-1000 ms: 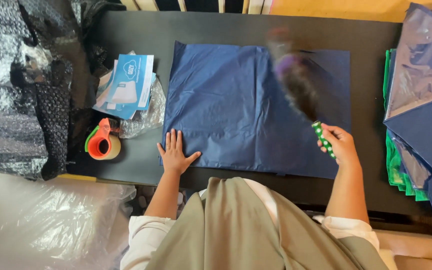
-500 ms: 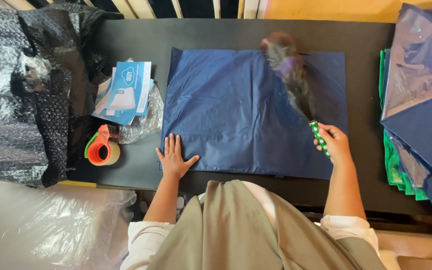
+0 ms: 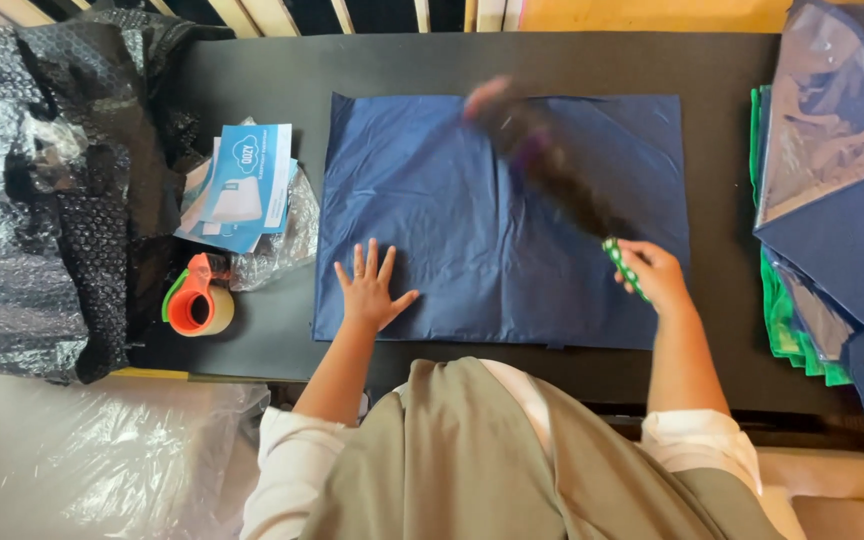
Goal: The person places a white foam pad into a blue tote bag, then folds the bag over the pad and secures it with a branded card. The person uses a feather duster to wipe the bag and pad before and after folding. The person also handles bubble wrap at the end.
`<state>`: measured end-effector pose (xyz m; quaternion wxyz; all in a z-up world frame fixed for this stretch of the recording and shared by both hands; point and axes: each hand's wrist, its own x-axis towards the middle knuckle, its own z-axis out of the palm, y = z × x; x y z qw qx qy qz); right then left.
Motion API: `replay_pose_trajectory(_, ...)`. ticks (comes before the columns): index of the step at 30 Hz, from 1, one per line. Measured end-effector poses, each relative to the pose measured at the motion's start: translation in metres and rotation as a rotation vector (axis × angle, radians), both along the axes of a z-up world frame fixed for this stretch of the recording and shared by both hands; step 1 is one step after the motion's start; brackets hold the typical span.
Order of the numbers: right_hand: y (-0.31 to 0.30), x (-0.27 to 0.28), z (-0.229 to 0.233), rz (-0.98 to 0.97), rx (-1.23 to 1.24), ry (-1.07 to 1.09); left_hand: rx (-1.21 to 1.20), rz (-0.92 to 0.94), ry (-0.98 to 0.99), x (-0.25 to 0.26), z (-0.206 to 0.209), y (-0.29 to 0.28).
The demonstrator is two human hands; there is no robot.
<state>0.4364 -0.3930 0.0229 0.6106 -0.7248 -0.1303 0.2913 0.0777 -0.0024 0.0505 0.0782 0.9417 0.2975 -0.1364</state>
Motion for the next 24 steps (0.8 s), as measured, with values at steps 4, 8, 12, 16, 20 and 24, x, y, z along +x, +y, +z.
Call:
replay_pose_trajectory(4, 0.002, -0.005, 0.016, -0.117, 0.127, 0.072, -0.064, 0.033, -0.009, 0.002, -0.008, -0.004)
replay_pose_trajectory(8, -0.070, -0.018, 0.037, 0.104, 0.010, 0.218, -0.077, 0.046, -0.012, 0.000, -0.003, -0.006)
replay_pose_trajectory(12, -0.128, -0.020, 0.055, 0.102, -0.497, 0.456, -0.035, 0.055, -0.137, -0.001, -0.026, -0.003)
replay_pose_trajectory(16, -0.167, -0.023, 0.009, -0.218, -0.284, 0.252, -0.055, 0.053, -0.080, 0.002, -0.014, -0.005)
replay_pose_trajectory(20, -0.146, -0.027, 0.024, -0.605, -0.042, 0.189, -0.056, 0.070, -0.030, 0.004, -0.011, -0.006)
replay_pose_trajectory(24, -0.161, -0.029, 0.011, -0.357, 0.038, 0.334, -0.043, 0.070, -0.037, 0.002, -0.016, -0.005)
